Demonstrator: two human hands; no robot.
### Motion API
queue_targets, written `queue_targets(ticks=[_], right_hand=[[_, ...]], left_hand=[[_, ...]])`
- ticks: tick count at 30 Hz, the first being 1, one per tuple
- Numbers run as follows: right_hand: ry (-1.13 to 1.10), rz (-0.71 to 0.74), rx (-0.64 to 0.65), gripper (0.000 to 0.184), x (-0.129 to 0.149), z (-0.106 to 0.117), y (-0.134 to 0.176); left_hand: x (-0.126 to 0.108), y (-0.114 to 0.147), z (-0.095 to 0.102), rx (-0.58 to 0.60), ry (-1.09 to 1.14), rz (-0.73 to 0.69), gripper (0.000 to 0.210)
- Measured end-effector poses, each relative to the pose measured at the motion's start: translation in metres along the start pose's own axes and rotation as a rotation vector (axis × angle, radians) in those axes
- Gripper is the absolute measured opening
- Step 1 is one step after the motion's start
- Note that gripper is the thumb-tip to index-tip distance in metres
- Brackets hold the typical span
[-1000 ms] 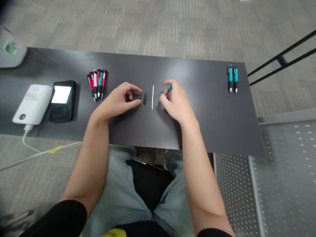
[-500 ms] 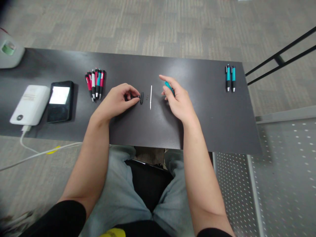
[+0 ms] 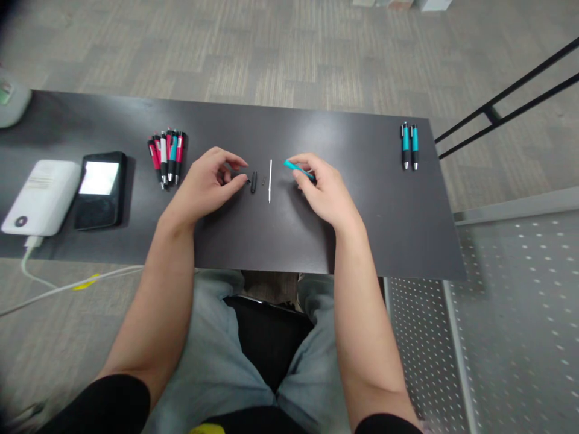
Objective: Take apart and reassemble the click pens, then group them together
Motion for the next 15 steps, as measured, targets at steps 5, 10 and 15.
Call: queue_targets(ticks=[5, 10, 15], right_hand=[[0.188, -0.012, 0.027, 0.034, 0.0126, 0.0107, 0.0033], [0.223, -0.079, 0.089, 0.029, 0.0100, 0.0106, 0.0053], [0.182, -0.021, 0.044, 0.014, 0.0051, 0.0106, 0.0028]], left_hand=[[0.0010, -0.0016, 0.0030, -0.037, -0.031, 0.021, 0.018], [0.0022, -0.0017, 0.0022, -0.042, -0.037, 0.033, 0.014], [0.0029, -0.0021, 0.0003, -0.029, -0.032, 0.048, 0.012]])
Point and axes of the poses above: each hand's wrist, its own y-axis away from the middle knuckle, its own z-axis out of the back of the hand, x = y × z, the point moved 8 cm from there along -y, towards the middle knuckle, and after that the axes turned 10 degrees about z, right-handed, at the moved point
